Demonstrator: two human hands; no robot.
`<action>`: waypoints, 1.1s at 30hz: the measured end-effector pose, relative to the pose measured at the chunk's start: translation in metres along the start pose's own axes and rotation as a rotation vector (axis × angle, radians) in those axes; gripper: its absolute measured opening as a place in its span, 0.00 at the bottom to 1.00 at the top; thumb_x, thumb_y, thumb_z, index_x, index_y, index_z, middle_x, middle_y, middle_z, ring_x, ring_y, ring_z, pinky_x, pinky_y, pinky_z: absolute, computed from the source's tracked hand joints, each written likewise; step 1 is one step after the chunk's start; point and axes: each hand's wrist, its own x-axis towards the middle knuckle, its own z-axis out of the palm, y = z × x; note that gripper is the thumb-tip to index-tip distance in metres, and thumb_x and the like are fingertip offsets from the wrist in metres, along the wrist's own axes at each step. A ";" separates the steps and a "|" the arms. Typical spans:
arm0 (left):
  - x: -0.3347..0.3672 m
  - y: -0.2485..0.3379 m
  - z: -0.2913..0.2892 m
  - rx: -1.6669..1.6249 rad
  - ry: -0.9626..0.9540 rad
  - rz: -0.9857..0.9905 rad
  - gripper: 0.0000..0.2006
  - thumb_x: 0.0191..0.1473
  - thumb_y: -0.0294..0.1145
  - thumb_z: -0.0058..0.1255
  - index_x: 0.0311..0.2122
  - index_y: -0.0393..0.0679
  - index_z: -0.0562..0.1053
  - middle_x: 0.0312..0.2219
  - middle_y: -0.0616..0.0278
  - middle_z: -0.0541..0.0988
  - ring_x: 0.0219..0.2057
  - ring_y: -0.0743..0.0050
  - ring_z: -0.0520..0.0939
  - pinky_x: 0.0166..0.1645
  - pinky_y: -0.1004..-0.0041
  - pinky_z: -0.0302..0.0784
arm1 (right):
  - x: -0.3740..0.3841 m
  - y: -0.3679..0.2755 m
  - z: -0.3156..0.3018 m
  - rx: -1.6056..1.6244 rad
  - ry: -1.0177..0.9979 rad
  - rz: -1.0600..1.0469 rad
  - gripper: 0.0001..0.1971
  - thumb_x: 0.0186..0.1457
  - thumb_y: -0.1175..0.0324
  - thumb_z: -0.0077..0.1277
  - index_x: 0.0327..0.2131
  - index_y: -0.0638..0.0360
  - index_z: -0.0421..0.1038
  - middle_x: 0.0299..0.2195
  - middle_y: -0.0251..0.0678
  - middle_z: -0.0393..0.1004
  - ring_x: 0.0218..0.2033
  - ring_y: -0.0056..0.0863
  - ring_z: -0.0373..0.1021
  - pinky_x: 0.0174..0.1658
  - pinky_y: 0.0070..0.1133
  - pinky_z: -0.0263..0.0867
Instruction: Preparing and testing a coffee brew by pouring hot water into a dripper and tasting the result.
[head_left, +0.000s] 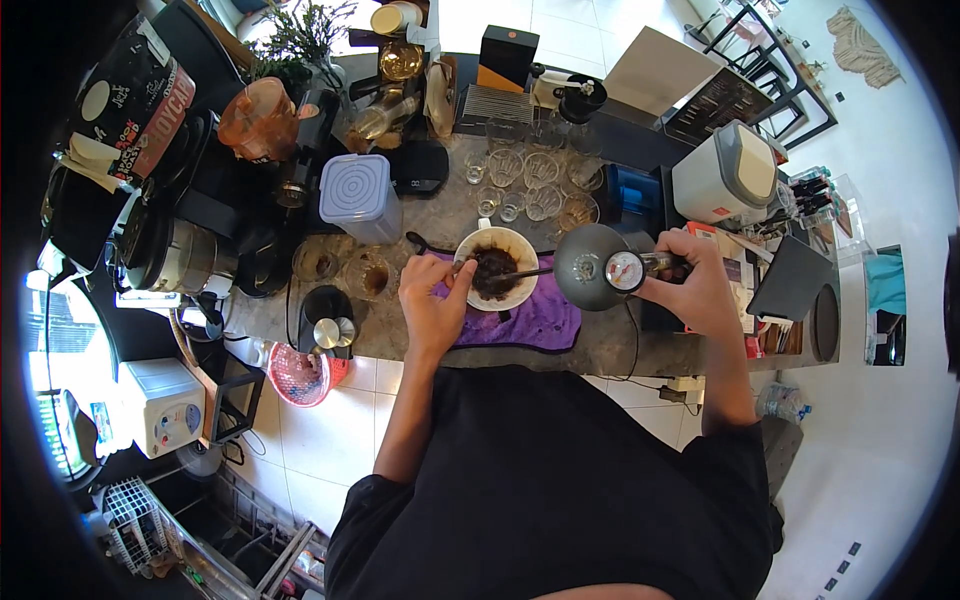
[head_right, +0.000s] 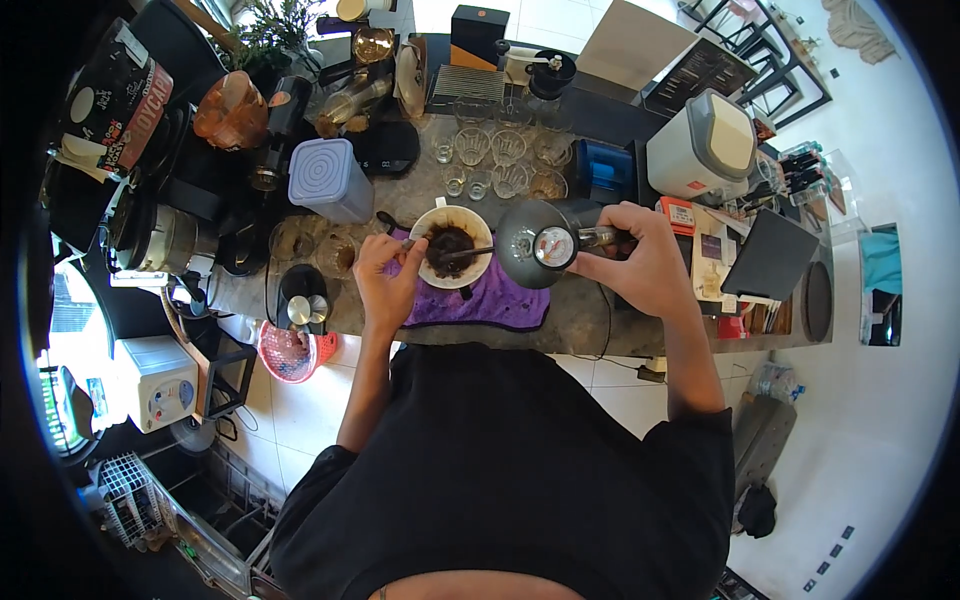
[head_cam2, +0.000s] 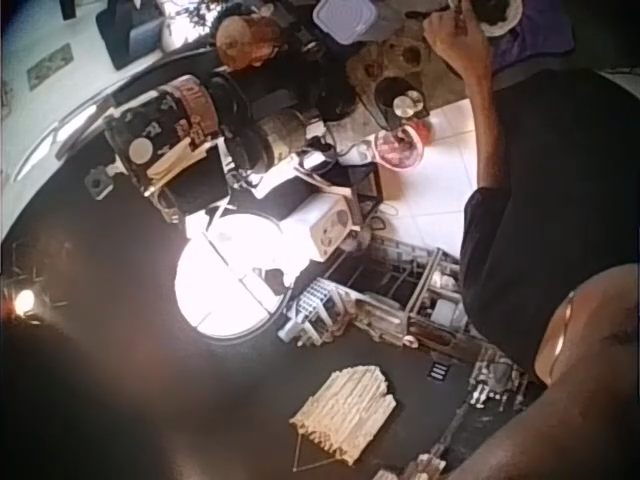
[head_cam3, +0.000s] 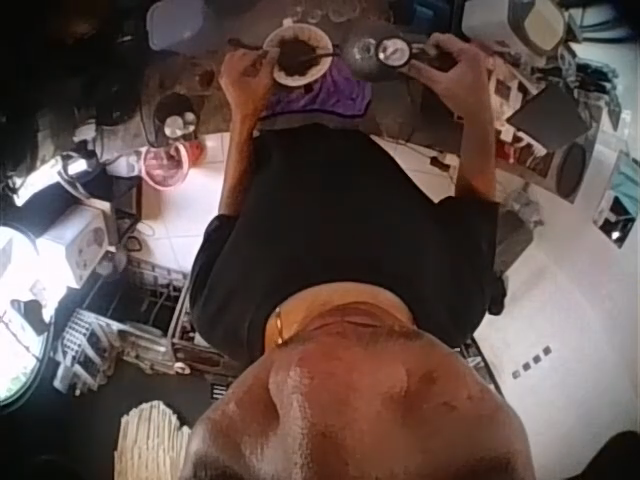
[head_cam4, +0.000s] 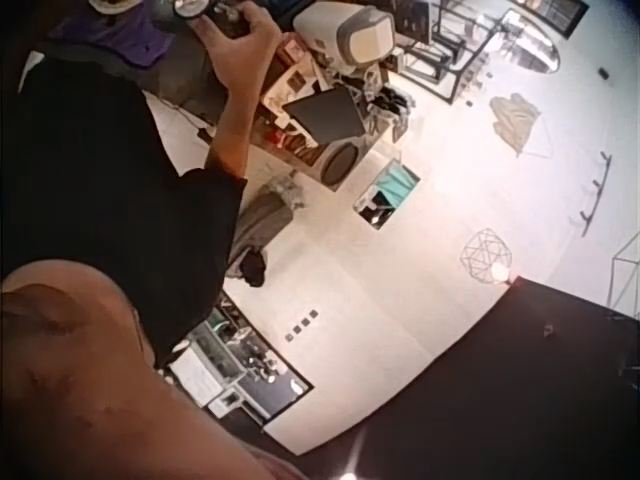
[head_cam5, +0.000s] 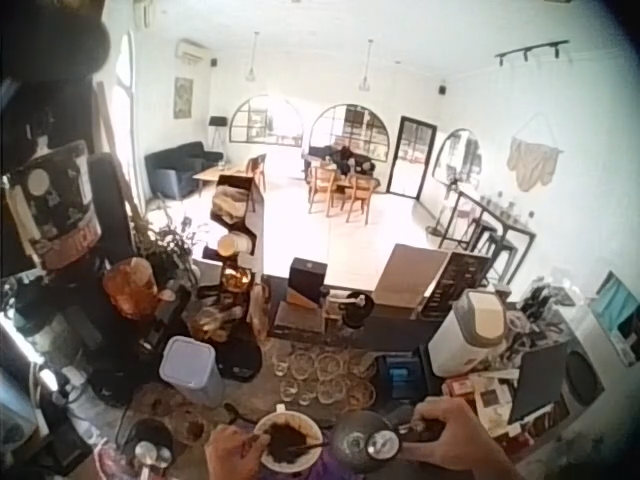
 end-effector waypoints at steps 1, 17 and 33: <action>-0.001 -0.001 0.000 0.004 0.000 0.000 0.11 0.47 0.26 0.64 0.19 0.37 0.73 0.16 0.61 0.68 0.25 0.62 0.69 0.32 0.64 0.62 | 0.001 0.000 0.002 0.003 0.008 -0.009 0.21 0.38 0.65 0.71 0.21 0.62 0.64 0.21 0.26 0.58 0.24 0.17 0.55 0.27 0.19 0.51; 0.006 -0.010 -0.006 -0.026 -0.021 0.021 0.08 0.47 0.26 0.63 0.22 0.38 0.75 0.16 0.61 0.69 0.24 0.62 0.70 0.32 0.65 0.62 | -0.017 -0.010 0.000 -0.151 0.089 0.018 0.21 0.37 0.64 0.71 0.23 0.63 0.66 0.22 0.28 0.60 0.22 0.17 0.57 0.26 0.19 0.53; 0.029 -0.017 -0.021 -0.129 -0.274 0.025 0.09 0.47 0.27 0.63 0.22 0.37 0.75 0.17 0.62 0.70 0.25 0.63 0.71 0.34 0.65 0.64 | -0.031 -0.042 0.013 -0.159 0.249 0.098 0.21 0.37 0.63 0.71 0.26 0.62 0.67 0.23 0.28 0.64 0.24 0.16 0.61 0.27 0.17 0.57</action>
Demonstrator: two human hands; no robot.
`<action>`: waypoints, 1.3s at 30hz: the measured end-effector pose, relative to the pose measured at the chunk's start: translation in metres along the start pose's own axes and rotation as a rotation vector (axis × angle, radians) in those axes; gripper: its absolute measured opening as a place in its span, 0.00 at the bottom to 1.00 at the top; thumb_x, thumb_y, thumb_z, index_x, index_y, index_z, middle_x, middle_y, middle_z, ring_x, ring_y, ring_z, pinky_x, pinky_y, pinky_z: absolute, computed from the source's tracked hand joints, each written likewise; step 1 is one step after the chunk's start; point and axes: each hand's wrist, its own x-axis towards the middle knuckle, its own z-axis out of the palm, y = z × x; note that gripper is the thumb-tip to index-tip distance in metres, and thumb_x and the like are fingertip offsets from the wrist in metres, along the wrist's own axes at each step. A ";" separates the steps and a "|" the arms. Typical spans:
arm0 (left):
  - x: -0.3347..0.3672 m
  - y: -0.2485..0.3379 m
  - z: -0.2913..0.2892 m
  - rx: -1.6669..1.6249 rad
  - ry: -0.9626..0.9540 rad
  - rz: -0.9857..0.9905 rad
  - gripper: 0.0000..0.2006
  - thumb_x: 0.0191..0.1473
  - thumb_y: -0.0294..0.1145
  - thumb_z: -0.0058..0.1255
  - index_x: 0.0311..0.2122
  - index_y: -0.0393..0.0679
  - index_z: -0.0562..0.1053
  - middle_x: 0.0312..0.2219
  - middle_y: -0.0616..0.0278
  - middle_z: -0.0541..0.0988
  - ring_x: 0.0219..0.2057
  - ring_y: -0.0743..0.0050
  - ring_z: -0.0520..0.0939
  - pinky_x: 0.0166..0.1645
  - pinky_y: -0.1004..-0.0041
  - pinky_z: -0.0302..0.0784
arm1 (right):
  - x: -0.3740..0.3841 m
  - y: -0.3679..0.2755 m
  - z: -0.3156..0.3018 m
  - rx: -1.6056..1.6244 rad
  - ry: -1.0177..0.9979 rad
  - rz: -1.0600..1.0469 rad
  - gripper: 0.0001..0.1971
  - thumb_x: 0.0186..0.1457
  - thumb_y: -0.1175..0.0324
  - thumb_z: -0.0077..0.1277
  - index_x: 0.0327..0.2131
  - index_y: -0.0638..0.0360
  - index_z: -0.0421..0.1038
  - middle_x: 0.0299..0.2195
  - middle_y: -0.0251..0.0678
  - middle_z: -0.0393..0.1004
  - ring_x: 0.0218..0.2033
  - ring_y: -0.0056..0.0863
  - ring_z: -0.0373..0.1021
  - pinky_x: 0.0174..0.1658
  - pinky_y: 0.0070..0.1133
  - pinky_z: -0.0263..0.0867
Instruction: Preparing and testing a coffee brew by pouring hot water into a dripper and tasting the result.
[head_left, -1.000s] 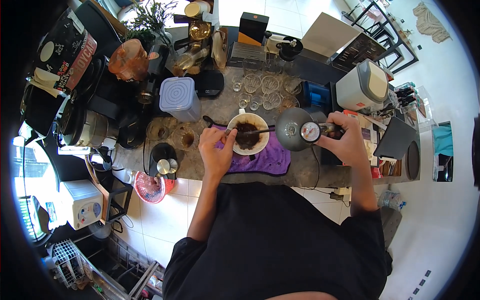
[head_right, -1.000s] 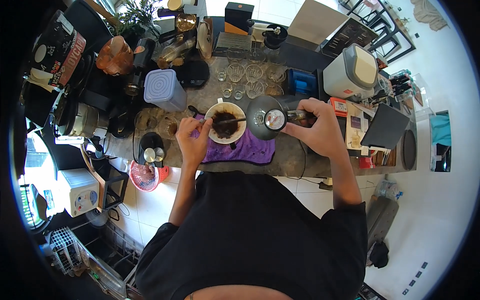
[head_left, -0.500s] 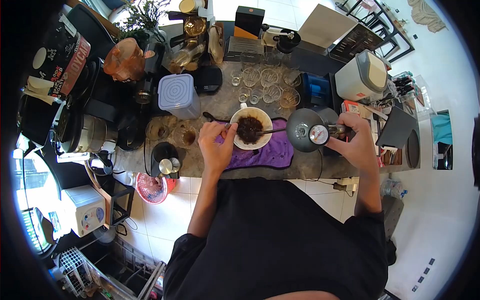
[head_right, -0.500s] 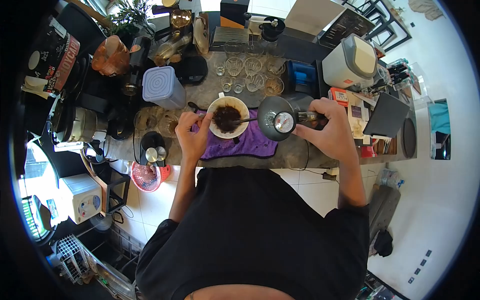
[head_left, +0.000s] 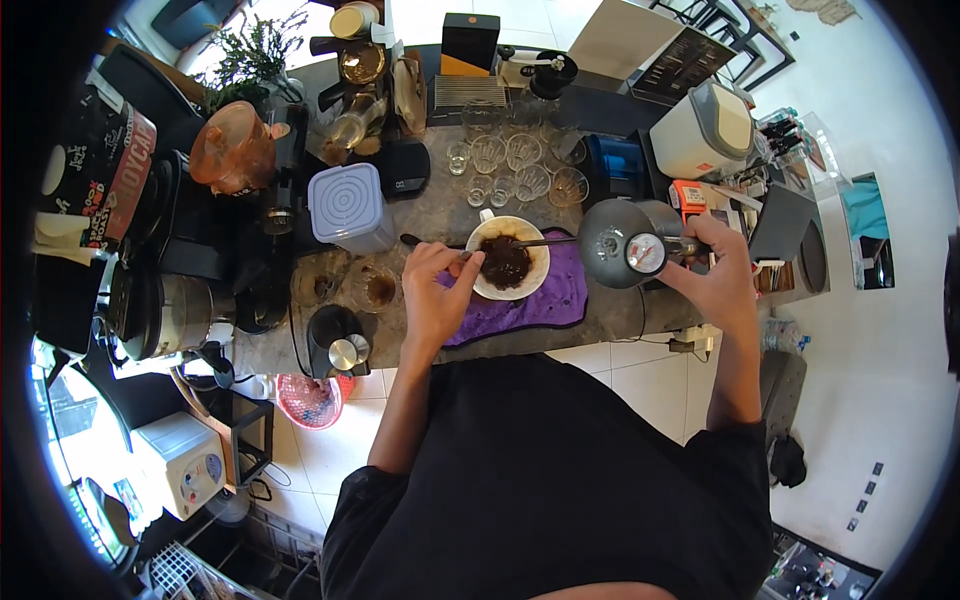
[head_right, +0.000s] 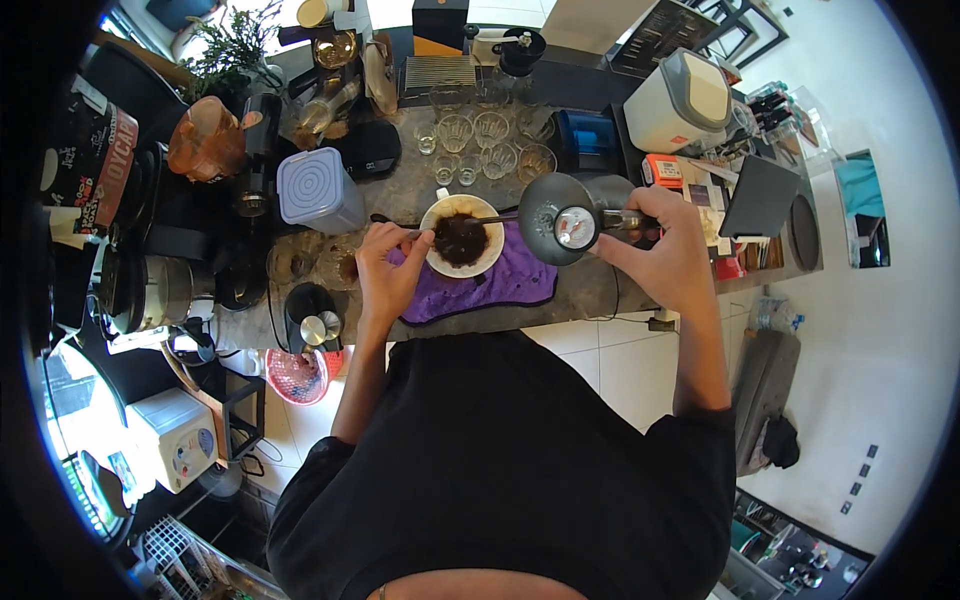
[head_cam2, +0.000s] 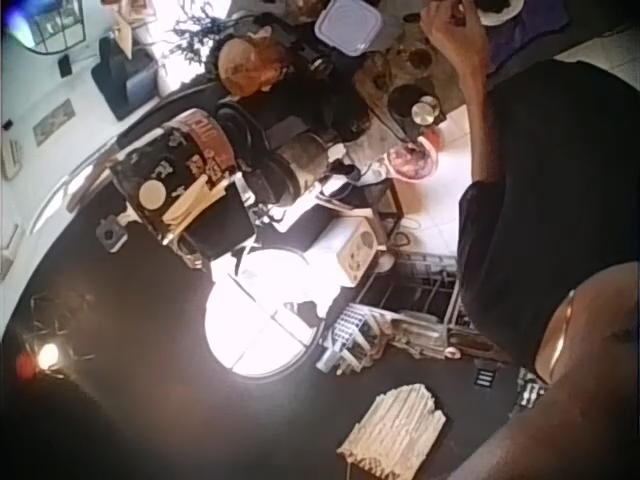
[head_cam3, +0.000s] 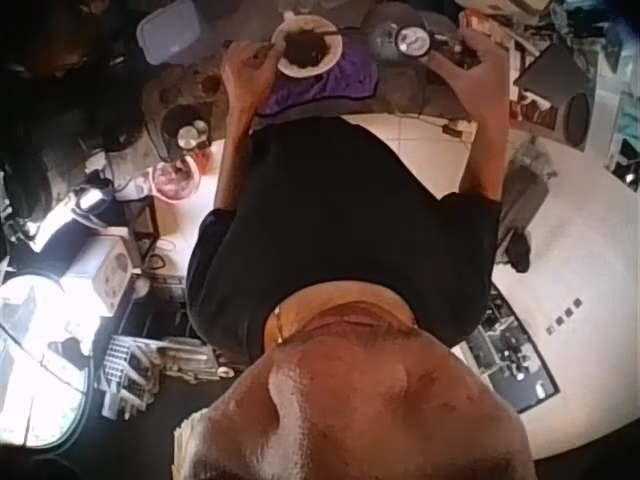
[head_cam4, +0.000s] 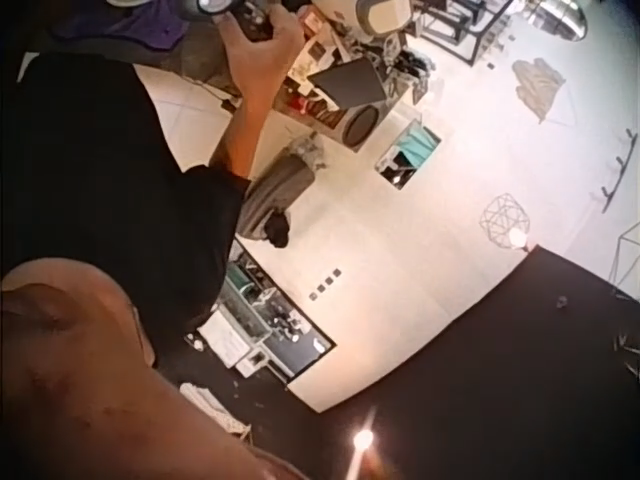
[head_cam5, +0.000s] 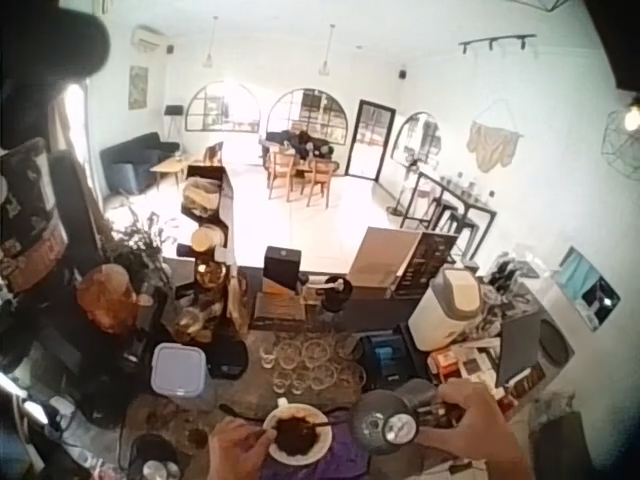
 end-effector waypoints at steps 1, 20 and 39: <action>0.001 -0.003 -0.001 0.000 -0.014 0.009 0.08 0.47 0.27 0.63 0.22 0.37 0.75 0.17 0.61 0.70 0.25 0.63 0.71 0.34 0.65 0.64 | -0.002 0.000 -0.001 -0.003 0.013 0.007 0.21 0.37 0.63 0.71 0.26 0.62 0.67 0.23 0.27 0.65 0.24 0.15 0.61 0.27 0.17 0.58; 0.012 -0.018 -0.007 -0.067 -0.084 0.031 0.05 0.49 0.28 0.62 0.27 0.38 0.79 0.16 0.62 0.69 0.24 0.64 0.70 0.33 0.66 0.63 | -0.040 -0.026 -0.006 0.075 0.149 0.144 0.20 0.36 0.65 0.71 0.23 0.58 0.65 0.20 0.22 0.58 0.24 0.12 0.55 0.27 0.16 0.50; 0.023 -0.018 -0.002 -0.028 -0.208 0.141 0.10 0.49 0.30 0.62 0.22 0.37 0.75 0.16 0.59 0.66 0.22 0.60 0.68 0.32 0.64 0.61 | -0.075 -0.032 0.002 0.091 0.318 0.165 0.19 0.35 0.66 0.71 0.26 0.62 0.69 0.23 0.26 0.64 0.25 0.16 0.60 0.29 0.19 0.56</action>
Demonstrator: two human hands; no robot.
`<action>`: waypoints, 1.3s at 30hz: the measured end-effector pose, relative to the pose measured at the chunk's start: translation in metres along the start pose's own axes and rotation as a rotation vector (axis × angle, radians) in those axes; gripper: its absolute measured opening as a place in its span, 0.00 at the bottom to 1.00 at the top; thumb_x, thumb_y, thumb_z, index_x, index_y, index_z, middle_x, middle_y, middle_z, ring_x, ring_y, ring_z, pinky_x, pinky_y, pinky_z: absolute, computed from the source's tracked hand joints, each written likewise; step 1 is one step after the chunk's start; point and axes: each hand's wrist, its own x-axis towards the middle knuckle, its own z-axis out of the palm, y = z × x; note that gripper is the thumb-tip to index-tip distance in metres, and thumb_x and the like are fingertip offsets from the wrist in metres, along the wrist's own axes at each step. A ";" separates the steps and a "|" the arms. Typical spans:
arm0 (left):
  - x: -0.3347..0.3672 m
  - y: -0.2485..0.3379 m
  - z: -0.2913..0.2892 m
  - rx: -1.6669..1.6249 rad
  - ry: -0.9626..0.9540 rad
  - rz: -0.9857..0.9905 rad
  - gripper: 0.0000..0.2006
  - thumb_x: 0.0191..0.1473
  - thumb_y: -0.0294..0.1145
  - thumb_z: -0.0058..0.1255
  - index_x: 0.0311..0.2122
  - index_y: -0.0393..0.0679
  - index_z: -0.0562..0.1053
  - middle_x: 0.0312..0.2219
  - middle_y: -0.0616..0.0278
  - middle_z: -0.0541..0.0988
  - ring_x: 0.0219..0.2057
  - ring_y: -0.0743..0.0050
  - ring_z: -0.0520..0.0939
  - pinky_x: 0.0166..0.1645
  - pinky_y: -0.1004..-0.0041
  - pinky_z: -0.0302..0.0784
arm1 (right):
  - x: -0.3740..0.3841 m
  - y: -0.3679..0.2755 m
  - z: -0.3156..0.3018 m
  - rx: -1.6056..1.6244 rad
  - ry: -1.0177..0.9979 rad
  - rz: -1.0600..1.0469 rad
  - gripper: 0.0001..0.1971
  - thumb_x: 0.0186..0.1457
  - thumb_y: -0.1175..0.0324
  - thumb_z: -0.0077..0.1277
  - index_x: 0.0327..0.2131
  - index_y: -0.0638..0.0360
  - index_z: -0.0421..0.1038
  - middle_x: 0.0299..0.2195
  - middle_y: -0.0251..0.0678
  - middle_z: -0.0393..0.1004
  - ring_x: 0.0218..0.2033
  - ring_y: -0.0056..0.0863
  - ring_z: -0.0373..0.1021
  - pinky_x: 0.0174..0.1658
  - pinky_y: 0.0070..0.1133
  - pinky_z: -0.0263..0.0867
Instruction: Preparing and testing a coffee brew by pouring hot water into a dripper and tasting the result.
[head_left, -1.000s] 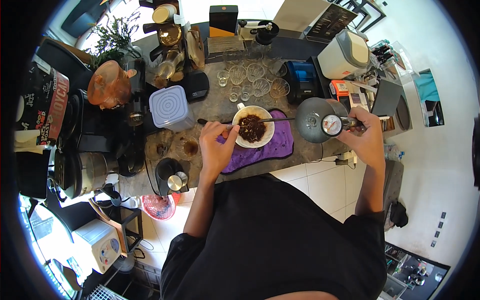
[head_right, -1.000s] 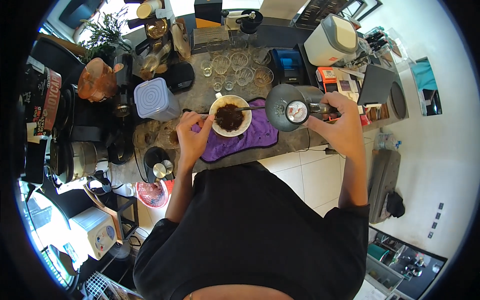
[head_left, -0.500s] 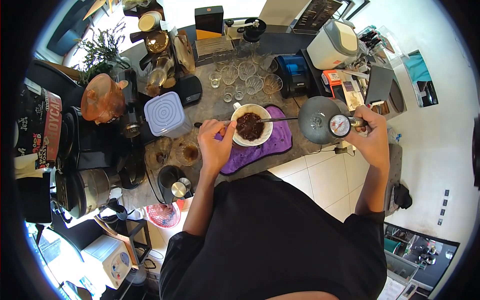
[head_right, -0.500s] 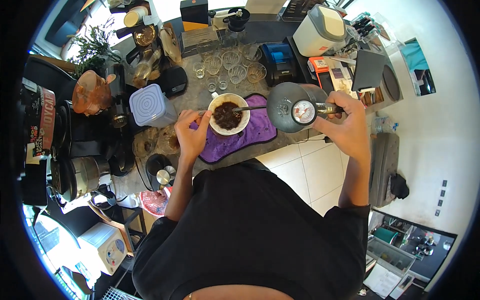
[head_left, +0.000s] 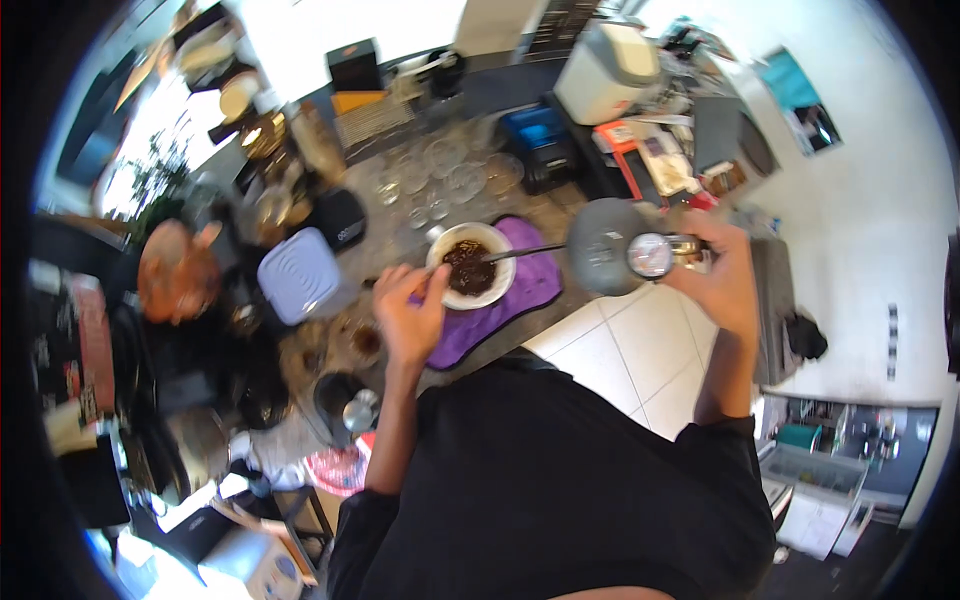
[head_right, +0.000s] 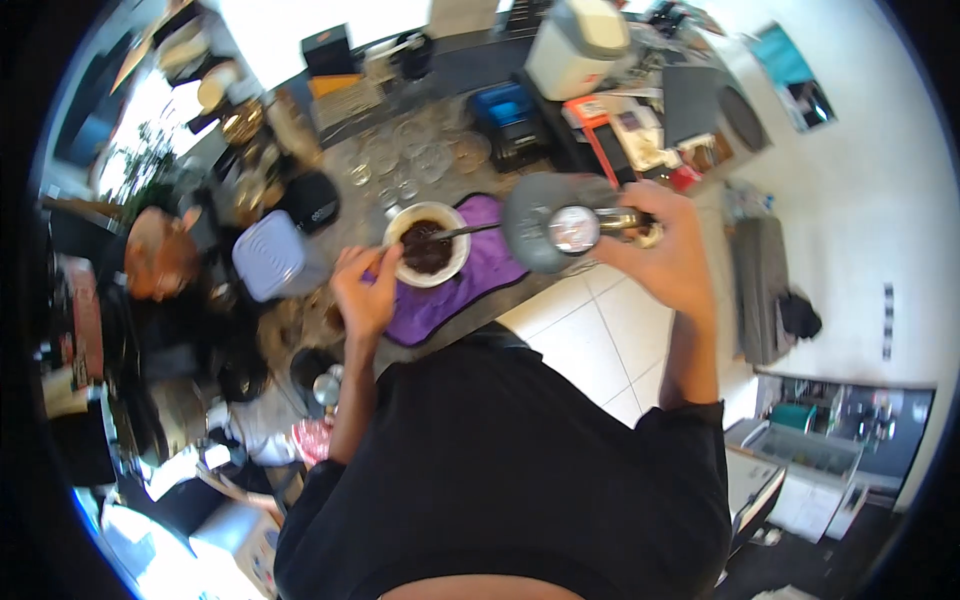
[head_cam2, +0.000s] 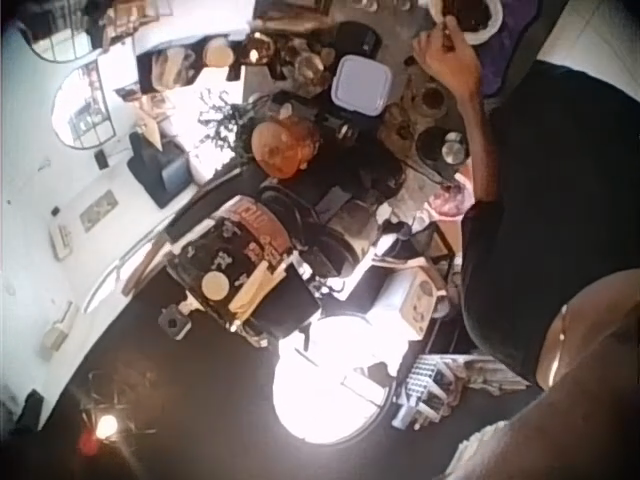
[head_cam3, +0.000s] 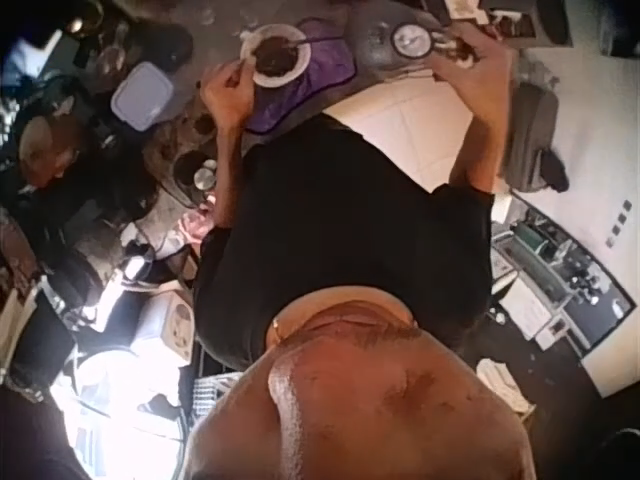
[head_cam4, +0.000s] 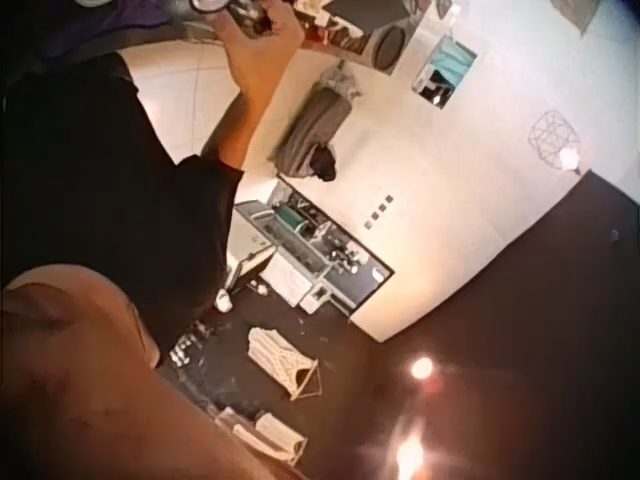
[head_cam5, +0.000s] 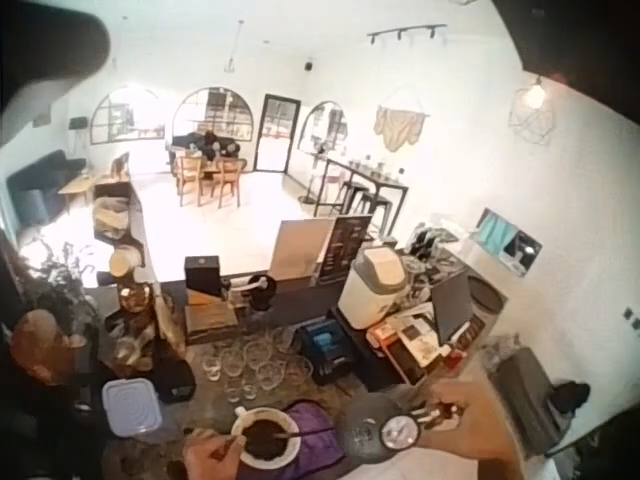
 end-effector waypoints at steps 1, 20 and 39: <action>-0.002 -0.002 -0.002 -0.007 0.010 -0.004 0.09 0.49 0.29 0.62 0.22 0.37 0.75 0.16 0.58 0.65 0.21 0.60 0.66 0.31 0.64 0.60 | -0.001 -0.008 -0.003 -0.057 -0.051 0.024 0.20 0.35 0.66 0.71 0.28 0.63 0.70 0.23 0.28 0.65 0.26 0.18 0.62 0.29 0.20 0.58; 0.003 -0.004 -0.008 -0.045 -0.013 0.064 0.05 0.50 0.26 0.61 0.27 0.37 0.79 0.15 0.62 0.64 0.22 0.64 0.67 0.31 0.66 0.60 | -0.017 -0.013 0.005 -0.061 0.021 0.082 0.20 0.36 0.63 0.70 0.22 0.60 0.66 0.21 0.25 0.61 0.24 0.15 0.58 0.28 0.18 0.52; -0.002 -0.012 -0.011 -0.086 -0.018 -0.024 0.05 0.49 0.27 0.62 0.27 0.38 0.79 0.15 0.63 0.66 0.22 0.67 0.67 0.31 0.67 0.62 | -0.019 -0.008 0.007 0.121 0.091 0.125 0.17 0.37 0.65 0.70 0.25 0.57 0.69 0.21 0.20 0.61 0.25 0.10 0.56 0.29 0.15 0.51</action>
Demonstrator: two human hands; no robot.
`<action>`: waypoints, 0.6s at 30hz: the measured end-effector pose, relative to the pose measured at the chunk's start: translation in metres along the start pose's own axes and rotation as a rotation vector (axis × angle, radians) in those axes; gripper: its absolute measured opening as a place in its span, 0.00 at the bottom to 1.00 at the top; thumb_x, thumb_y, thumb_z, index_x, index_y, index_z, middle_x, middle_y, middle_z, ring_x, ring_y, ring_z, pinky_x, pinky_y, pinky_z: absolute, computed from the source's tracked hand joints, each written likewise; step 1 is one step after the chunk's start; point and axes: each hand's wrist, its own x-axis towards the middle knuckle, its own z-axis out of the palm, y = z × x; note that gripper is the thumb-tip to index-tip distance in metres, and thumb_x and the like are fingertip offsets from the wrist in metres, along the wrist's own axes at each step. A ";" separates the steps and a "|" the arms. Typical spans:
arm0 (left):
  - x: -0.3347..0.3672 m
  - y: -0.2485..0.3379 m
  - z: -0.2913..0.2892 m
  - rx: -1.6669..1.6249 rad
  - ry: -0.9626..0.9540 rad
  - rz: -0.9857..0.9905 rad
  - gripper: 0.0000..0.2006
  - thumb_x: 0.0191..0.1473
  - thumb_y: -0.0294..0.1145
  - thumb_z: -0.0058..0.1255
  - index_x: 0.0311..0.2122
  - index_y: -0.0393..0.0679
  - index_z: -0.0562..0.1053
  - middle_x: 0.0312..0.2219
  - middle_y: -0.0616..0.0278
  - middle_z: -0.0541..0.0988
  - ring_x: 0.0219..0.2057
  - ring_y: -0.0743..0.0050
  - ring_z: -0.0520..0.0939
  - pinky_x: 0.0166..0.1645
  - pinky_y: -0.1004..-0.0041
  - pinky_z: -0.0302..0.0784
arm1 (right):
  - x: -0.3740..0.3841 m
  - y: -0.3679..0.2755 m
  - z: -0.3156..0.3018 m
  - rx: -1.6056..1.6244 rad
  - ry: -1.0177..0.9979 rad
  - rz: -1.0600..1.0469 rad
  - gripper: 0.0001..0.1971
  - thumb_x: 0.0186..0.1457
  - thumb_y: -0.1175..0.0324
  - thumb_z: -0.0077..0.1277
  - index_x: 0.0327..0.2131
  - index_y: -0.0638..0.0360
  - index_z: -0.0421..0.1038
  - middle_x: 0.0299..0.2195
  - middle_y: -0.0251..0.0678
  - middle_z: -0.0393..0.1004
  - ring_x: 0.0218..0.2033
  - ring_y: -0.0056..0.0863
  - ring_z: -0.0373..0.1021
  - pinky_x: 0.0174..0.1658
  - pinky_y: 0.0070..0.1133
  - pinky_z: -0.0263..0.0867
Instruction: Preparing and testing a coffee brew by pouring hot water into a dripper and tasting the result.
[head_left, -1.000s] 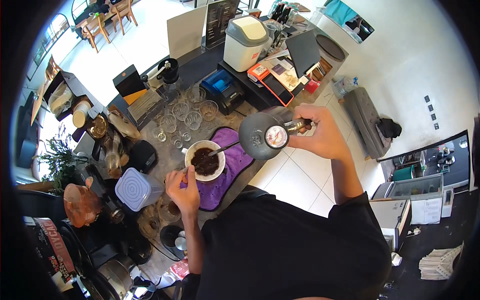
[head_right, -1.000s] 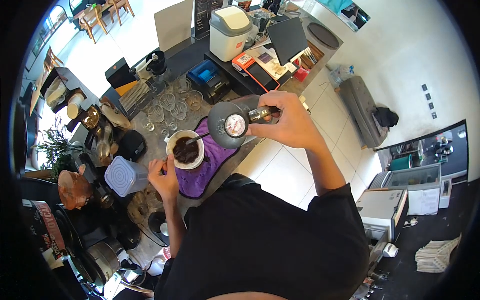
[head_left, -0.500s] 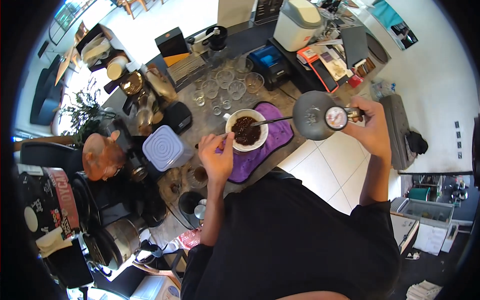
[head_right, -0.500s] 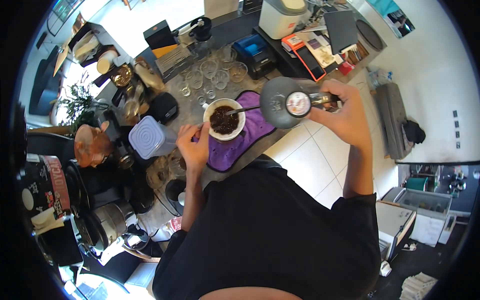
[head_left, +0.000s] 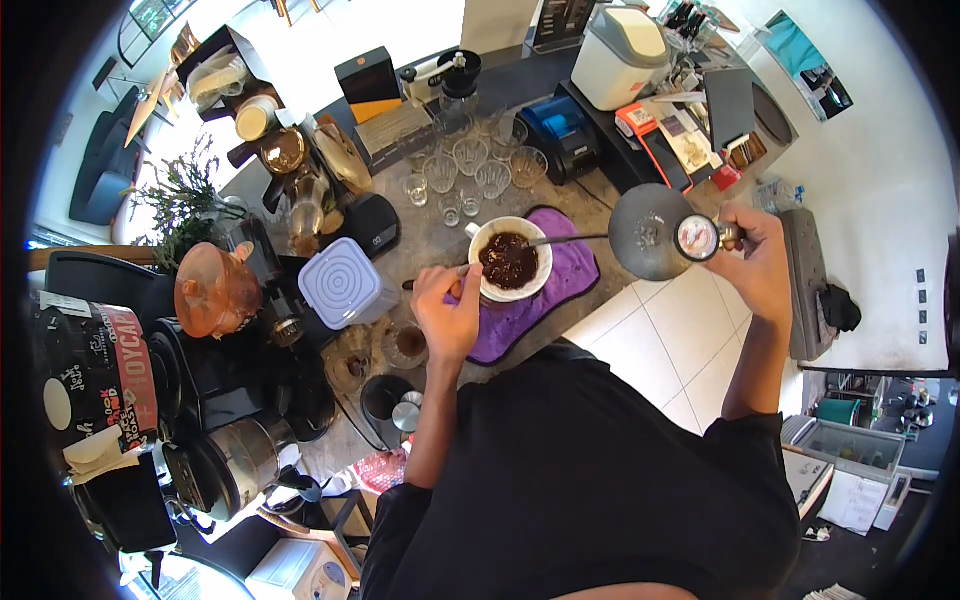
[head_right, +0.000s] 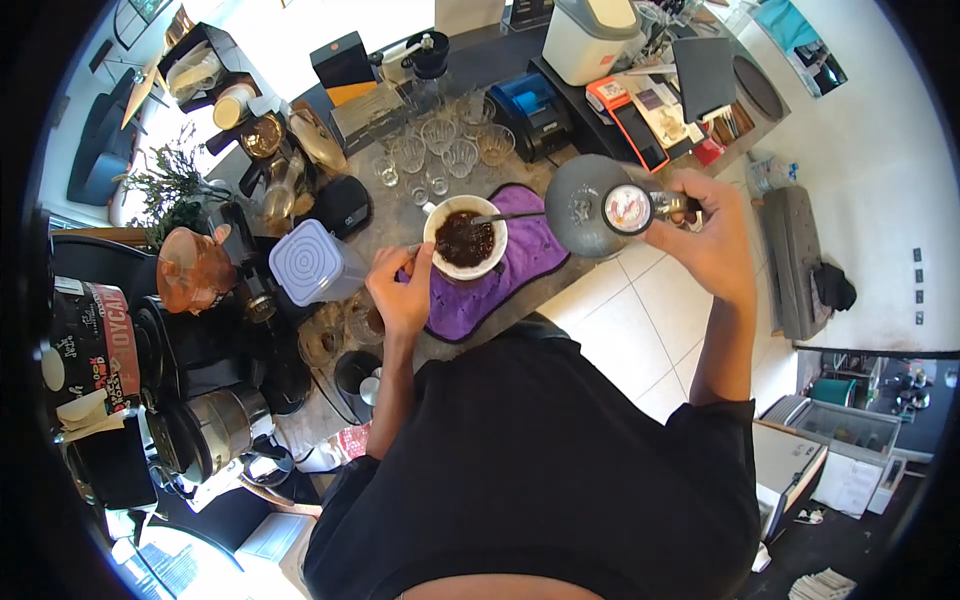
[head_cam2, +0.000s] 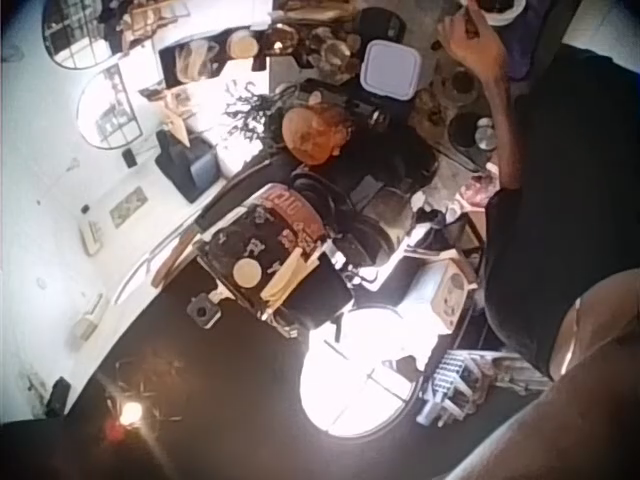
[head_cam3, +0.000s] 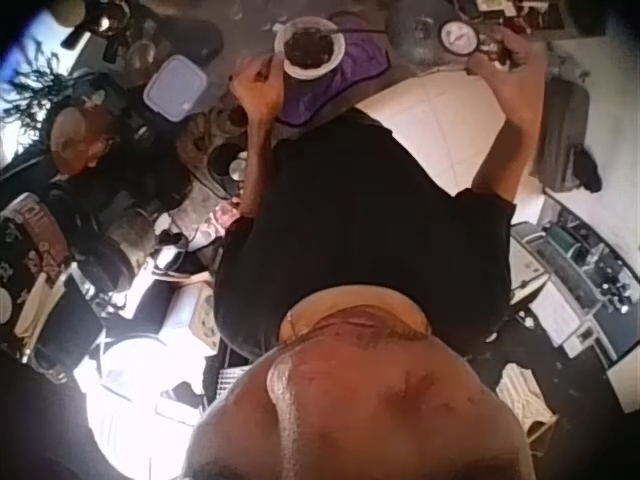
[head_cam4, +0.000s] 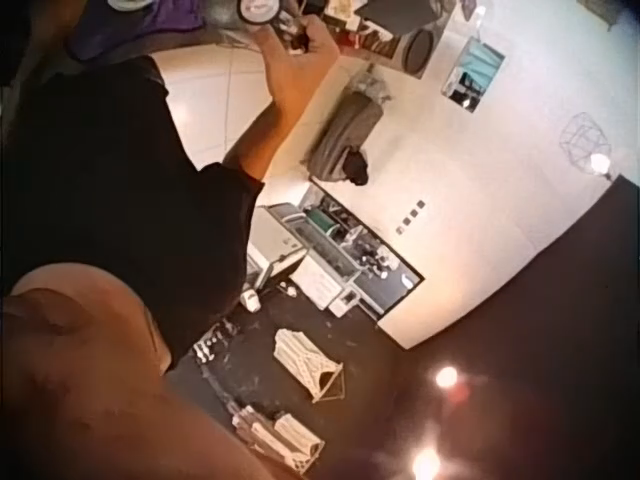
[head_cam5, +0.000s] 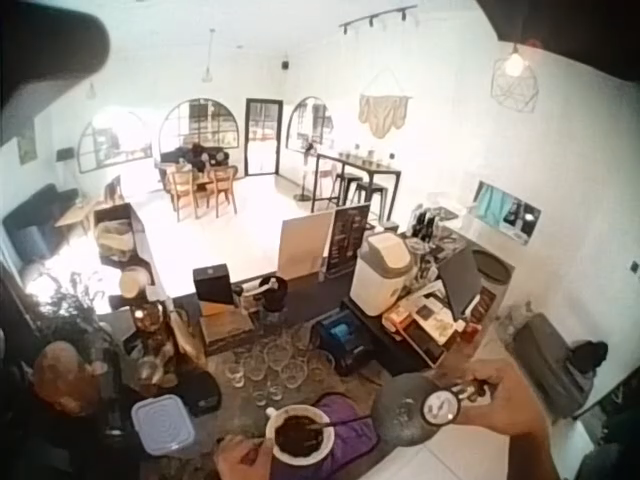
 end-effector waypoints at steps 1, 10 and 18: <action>-0.002 -0.001 0.000 -0.005 0.021 0.004 0.05 0.49 0.27 0.62 0.28 0.38 0.79 0.15 0.63 0.66 0.22 0.67 0.67 0.31 0.67 0.62 | 0.001 0.002 0.000 0.000 0.002 -0.010 0.17 0.37 0.65 0.70 0.25 0.57 0.69 0.21 0.20 0.61 0.25 0.10 0.56 0.29 0.15 0.51; -0.006 -0.004 0.002 -0.003 0.077 -0.051 0.05 0.50 0.29 0.63 0.29 0.40 0.79 0.17 0.64 0.68 0.24 0.68 0.69 0.33 0.68 0.64 | -0.009 0.062 0.019 0.356 -0.011 0.115 0.12 0.41 0.75 0.66 0.23 0.56 0.69 0.23 0.19 0.65 0.25 0.09 0.59 0.30 0.14 0.54; -0.008 -0.009 0.006 -0.020 0.089 -0.063 0.06 0.49 0.29 0.64 0.33 0.42 0.79 0.18 0.66 0.70 0.25 0.69 0.71 0.35 0.68 0.66 | -0.055 0.138 0.051 0.834 0.179 0.176 0.11 0.45 0.72 0.65 0.27 0.56 0.70 0.28 0.23 0.69 0.32 0.15 0.65 0.41 0.16 0.58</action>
